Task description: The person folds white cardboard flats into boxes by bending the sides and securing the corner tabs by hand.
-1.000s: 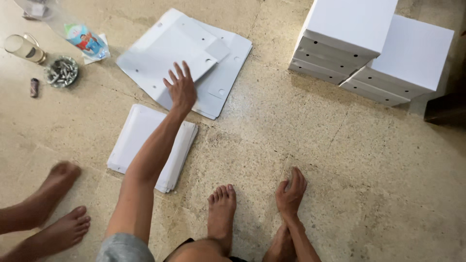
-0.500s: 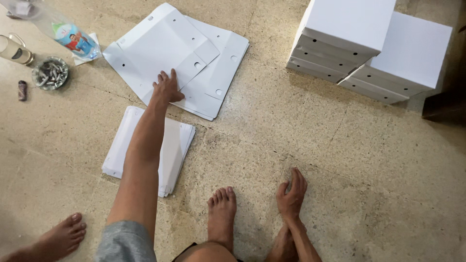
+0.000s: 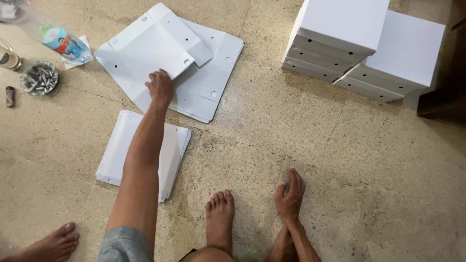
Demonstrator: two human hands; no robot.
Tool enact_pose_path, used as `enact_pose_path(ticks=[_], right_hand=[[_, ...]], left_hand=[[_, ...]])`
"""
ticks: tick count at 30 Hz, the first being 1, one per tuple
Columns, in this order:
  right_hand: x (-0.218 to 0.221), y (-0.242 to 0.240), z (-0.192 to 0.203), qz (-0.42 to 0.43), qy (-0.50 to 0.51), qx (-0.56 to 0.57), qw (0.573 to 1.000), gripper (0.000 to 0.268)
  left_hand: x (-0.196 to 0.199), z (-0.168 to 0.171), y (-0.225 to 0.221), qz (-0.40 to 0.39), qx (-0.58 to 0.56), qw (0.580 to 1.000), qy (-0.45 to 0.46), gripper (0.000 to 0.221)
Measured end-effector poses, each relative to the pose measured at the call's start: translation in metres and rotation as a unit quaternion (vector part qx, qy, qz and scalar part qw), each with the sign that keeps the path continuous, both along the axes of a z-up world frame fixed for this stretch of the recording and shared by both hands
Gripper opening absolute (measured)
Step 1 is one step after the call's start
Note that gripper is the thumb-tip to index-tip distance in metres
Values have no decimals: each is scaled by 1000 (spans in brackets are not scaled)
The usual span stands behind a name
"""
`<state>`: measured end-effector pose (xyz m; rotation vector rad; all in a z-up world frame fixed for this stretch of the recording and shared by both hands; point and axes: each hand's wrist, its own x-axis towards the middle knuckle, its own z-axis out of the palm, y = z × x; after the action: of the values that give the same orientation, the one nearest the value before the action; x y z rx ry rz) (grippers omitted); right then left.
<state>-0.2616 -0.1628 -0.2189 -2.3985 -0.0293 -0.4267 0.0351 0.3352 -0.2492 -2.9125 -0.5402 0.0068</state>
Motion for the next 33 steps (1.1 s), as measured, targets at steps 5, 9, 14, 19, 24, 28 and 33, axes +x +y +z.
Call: enact_pose_path(ticks=[5,9,14,19,24,28,33], right_hand=[[1,0,2,7,-7,-3,1000,43],[1,0,4,12,-16,-3,1000,43],[1,0,3,9,-13,-1,1000,42],[0,-1,-1,4,-6,-2,1000,41],[-1,-2,4,-10,48,47,998,44],[23,-9,51,-81,229,149,958,52],[60,-36,104,-73,230,327,914,57]], left_hand=[[24,51,21,-6,-41,990,-133,64],[51,117,44,31,-24,961,-275,77],[51,195,49,-31,4,890,-456,65],[-6,266,6,-194,-82,838,-503,22],[-71,291,-50,-237,-396,819,-342,22],[-106,265,-83,-214,-526,775,-278,27],[-140,202,-131,-26,-755,650,-85,39]])
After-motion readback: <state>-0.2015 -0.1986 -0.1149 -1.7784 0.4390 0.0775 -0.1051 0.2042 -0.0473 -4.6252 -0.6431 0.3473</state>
